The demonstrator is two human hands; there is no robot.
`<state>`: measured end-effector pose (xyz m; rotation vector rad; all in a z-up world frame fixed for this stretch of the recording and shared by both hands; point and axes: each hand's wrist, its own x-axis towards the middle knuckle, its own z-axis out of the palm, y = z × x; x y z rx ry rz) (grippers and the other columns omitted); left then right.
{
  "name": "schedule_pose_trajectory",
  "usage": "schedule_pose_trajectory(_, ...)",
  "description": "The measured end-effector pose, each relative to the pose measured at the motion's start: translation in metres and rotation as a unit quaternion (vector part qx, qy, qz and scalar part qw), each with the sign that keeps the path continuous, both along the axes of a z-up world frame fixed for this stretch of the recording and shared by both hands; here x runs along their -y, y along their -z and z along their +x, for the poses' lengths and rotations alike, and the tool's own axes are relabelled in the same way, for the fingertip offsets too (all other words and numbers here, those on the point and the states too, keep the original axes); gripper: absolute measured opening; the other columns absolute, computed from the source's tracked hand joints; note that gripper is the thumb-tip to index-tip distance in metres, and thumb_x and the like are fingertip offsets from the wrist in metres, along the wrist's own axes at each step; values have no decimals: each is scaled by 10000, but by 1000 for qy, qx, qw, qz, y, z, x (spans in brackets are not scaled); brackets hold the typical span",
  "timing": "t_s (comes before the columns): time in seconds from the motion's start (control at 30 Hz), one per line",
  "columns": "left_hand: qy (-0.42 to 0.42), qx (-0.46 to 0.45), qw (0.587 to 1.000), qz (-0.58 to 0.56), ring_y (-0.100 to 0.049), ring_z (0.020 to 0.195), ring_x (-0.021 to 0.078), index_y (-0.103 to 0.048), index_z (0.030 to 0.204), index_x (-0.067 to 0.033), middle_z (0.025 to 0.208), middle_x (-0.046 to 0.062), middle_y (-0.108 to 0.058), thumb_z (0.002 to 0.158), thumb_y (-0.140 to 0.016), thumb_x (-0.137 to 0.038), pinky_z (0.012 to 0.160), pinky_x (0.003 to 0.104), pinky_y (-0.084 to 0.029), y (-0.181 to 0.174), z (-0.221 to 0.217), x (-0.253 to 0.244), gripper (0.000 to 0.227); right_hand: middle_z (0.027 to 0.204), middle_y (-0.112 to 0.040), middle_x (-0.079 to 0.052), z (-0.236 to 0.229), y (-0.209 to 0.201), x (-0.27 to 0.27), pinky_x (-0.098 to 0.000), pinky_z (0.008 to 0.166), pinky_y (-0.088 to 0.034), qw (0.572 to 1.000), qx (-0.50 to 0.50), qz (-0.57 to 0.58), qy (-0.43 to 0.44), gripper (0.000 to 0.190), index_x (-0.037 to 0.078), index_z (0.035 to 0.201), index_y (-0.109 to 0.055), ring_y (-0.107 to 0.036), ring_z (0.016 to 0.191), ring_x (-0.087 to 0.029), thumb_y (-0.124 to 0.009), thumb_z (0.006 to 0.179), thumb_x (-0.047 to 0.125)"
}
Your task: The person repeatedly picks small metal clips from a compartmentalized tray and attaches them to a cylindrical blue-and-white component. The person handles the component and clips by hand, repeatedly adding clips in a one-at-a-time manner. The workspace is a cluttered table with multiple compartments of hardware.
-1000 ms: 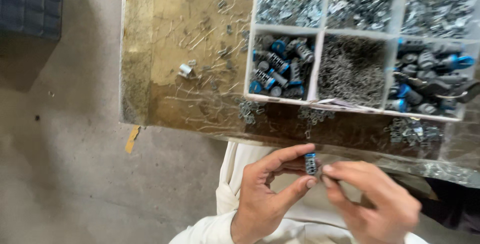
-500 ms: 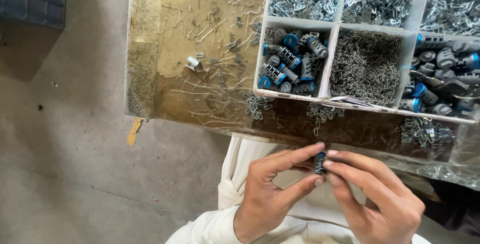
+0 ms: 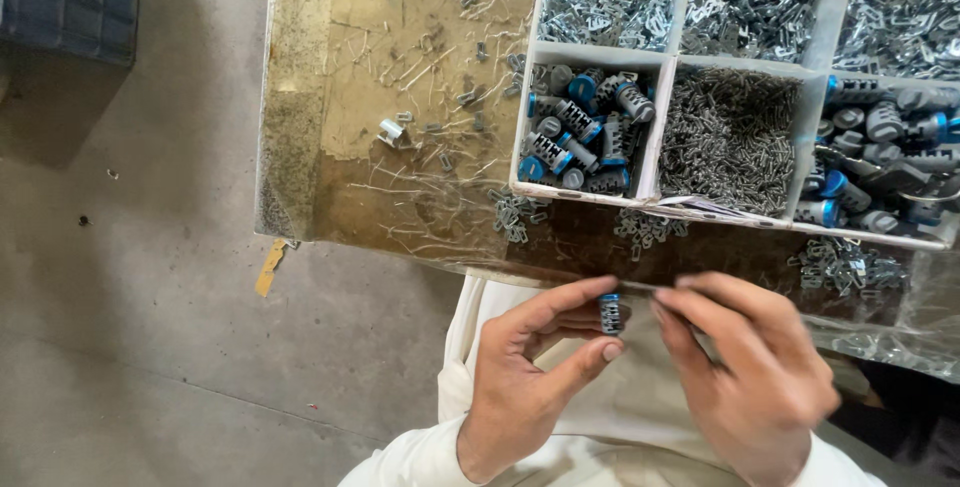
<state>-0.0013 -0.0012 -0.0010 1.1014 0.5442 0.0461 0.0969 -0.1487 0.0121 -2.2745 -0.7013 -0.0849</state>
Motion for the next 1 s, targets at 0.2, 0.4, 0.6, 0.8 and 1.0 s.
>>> schedule_pose_trajectory(0.2,11,26,1000,-11,-716,1076,141,-642,1396,35,1146,89,-759,933,-785,-42,985,280,-577,-3,3,7,490,1035,-720,-139,-13,4,8,-313,829,-587,997,-61,46,20,200,24,997,-736,-735,946,-240,-819,822,72)
schedule_pose_trajectory(0.4,28,18,999,25,-719,1049,136,-654,1393,30,1117,85,-766,932,-793,-59,966,274,-582,-7,4,6,490,1038,-750,-145,-14,-3,12,-262,753,-617,987,-131,89,5,198,9,1044,-744,-768,921,-207,-790,851,-2)
schedule_pose_trajectory(0.6,33,34,999,16,-738,1072,143,-647,1395,22,1161,106,-771,952,-777,-76,972,277,-595,-8,5,6,471,1043,-743,-168,-12,-7,13,-271,810,-613,971,-194,142,0,161,-8,968,-734,-754,985,-199,-784,816,-15)
schedule_pose_trajectory(0.8,45,33,996,75,-742,1063,156,-657,1400,20,1151,118,-777,934,-786,-55,963,282,-597,-9,7,4,490,1081,-763,-162,-15,-11,9,-278,846,-612,989,-141,47,8,166,-11,1002,-768,-762,1024,-205,-783,837,6)
schedule_pose_trajectory(1.0,91,54,990,96,-734,1134,173,-608,1447,0,1249,136,-752,1007,-691,-62,995,282,-572,-14,8,2,452,1149,-751,-177,-11,-10,10,-291,885,-590,990,-136,34,16,249,-32,1125,-756,-748,1040,-205,-763,882,21)
